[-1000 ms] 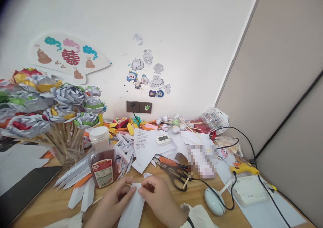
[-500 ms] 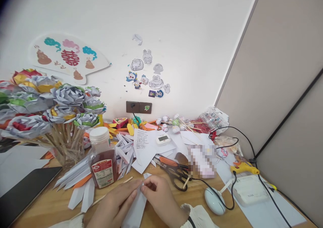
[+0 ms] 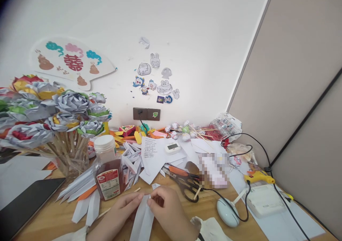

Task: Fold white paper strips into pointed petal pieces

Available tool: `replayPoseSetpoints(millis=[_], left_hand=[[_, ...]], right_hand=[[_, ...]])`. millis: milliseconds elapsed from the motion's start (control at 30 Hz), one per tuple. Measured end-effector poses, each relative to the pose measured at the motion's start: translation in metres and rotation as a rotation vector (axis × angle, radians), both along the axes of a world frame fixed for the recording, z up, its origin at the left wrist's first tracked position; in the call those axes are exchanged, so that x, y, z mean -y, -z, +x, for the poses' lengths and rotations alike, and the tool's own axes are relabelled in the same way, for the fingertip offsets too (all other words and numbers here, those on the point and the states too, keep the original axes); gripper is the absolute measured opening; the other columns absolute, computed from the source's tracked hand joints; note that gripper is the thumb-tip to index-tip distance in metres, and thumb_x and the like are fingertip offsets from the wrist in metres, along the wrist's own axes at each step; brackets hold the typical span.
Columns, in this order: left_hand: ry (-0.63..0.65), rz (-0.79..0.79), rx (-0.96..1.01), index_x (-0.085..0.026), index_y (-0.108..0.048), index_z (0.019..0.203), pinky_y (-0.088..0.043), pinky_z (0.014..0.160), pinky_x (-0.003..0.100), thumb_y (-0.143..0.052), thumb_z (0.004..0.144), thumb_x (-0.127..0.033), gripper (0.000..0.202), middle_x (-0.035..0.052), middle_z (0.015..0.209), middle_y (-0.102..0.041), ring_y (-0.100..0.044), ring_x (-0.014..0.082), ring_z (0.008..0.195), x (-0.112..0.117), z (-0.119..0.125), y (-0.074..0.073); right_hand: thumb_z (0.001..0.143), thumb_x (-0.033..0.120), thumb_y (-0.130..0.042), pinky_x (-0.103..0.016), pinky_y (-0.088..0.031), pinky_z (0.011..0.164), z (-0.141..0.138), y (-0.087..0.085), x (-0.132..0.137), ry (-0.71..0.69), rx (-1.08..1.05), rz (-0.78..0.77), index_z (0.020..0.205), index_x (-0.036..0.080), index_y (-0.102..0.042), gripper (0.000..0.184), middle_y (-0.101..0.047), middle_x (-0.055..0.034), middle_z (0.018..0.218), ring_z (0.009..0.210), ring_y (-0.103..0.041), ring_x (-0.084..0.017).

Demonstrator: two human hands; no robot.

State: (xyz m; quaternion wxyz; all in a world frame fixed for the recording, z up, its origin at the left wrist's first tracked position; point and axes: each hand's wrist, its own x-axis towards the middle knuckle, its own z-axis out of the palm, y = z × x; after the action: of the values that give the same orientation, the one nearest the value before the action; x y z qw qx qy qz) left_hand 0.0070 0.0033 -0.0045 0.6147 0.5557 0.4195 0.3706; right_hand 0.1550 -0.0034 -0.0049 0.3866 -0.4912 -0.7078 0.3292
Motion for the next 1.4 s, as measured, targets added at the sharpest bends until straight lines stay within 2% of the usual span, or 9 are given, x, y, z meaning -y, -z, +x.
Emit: replayPoseSetpoints(millis=[100,200,300,467,600,833,1000,1167,1400], left_hand=[[0.044,0.004,0.033,-0.013,-0.063,0.064,-0.038,0.052,0.020,-0.055,0.066,-0.042,0.030,-0.0030,0.053,-0.053,-0.045,0.0101,0.053,-0.002,0.000,0.000],[0.114,0.011,0.078,-0.015,-0.066,0.080,-0.041,0.068,0.025,-0.058,0.066,-0.038,0.028,0.0016,0.070,-0.064,-0.053,0.0141,0.066,-0.002,-0.001,-0.002],[0.140,0.008,0.113,-0.017,-0.064,0.091,-0.040,0.075,0.028,-0.057,0.068,-0.036,0.030,0.0036,0.081,-0.067,-0.056,0.0160,0.072,-0.001,-0.001,-0.004],[0.134,-0.022,0.140,-0.020,-0.062,0.096,-0.041,0.076,0.029,-0.059,0.068,-0.033,0.032,0.0035,0.083,-0.068,-0.058,0.0172,0.076,-0.001,-0.001,-0.002],[0.163,-0.031,0.157,-0.019,-0.060,0.099,-0.041,0.077,0.031,-0.059,0.068,-0.031,0.033,0.0044,0.085,-0.068,-0.059,0.0182,0.078,-0.002,-0.001,0.000],[0.268,-0.024,0.202,-0.019,-0.058,0.102,-0.041,0.078,0.032,-0.057,0.071,-0.026,0.032,0.0049,0.088,-0.068,-0.059,0.0179,0.078,-0.006,-0.004,0.005],[0.369,0.001,0.160,-0.018,-0.056,0.105,-0.040,0.077,0.029,-0.054,0.073,-0.027,0.033,0.0050,0.091,-0.067,-0.058,0.0174,0.082,-0.007,-0.008,-0.005],[0.376,0.081,0.048,-0.018,-0.057,0.103,-0.039,0.080,0.029,-0.052,0.074,-0.030,0.032,0.0045,0.094,-0.065,-0.056,0.0181,0.086,-0.006,-0.010,-0.012],[0.355,0.097,0.025,-0.020,-0.050,0.111,-0.040,0.075,0.027,-0.055,0.071,-0.034,0.042,0.0044,0.088,-0.065,-0.056,0.0177,0.081,-0.008,-0.009,0.004]], right_hand=[[0.068,0.015,-0.051,-0.019,-0.033,0.051,-0.001,-0.002,0.002,0.015,0.072,0.076,0.063,0.015,-0.057,0.007,-0.049,0.0023,0.057,0.055,-0.045,-0.010],[0.067,0.013,-0.051,-0.020,-0.033,0.051,-0.001,-0.003,0.003,0.032,0.102,0.125,0.062,0.016,-0.056,0.008,-0.048,0.0026,0.057,0.055,-0.045,-0.010],[0.066,0.013,-0.052,-0.020,-0.034,0.051,0.000,-0.003,0.002,0.027,0.053,0.074,0.063,0.015,-0.057,0.006,-0.050,0.0021,0.057,0.054,-0.046,-0.010],[0.066,0.019,-0.056,-0.021,-0.040,0.054,0.003,0.003,-0.002,0.012,-0.144,-0.099,0.070,0.014,-0.060,0.007,-0.056,-0.0004,0.063,0.059,-0.050,-0.012],[0.066,0.024,-0.058,-0.023,-0.042,0.058,0.006,0.007,-0.004,-0.006,-0.240,-0.161,0.071,0.014,-0.061,0.012,-0.058,-0.0021,0.067,0.063,-0.052,-0.014],[0.065,0.022,-0.060,-0.024,-0.042,0.060,0.007,0.004,-0.002,-0.025,-0.271,-0.184,0.072,0.014,-0.063,0.011,-0.060,-0.0025,0.068,0.064,-0.053,-0.014],[0.064,0.021,-0.060,-0.023,-0.042,0.060,0.006,0.002,-0.001,-0.021,-0.268,-0.214,0.071,0.014,-0.063,0.011,-0.059,-0.0019,0.066,0.063,-0.053,-0.014],[0.065,0.021,-0.058,-0.022,-0.040,0.057,0.006,0.002,-0.001,-0.023,-0.244,-0.206,0.070,0.014,-0.062,0.010,-0.056,-0.0006,0.063,0.061,-0.051,-0.013],[0.063,0.022,-0.059,-0.021,-0.039,0.054,0.003,0.008,-0.003,0.000,-0.243,-0.214,0.065,0.014,-0.059,0.008,-0.054,0.0006,0.059,0.057,-0.048,-0.011]])
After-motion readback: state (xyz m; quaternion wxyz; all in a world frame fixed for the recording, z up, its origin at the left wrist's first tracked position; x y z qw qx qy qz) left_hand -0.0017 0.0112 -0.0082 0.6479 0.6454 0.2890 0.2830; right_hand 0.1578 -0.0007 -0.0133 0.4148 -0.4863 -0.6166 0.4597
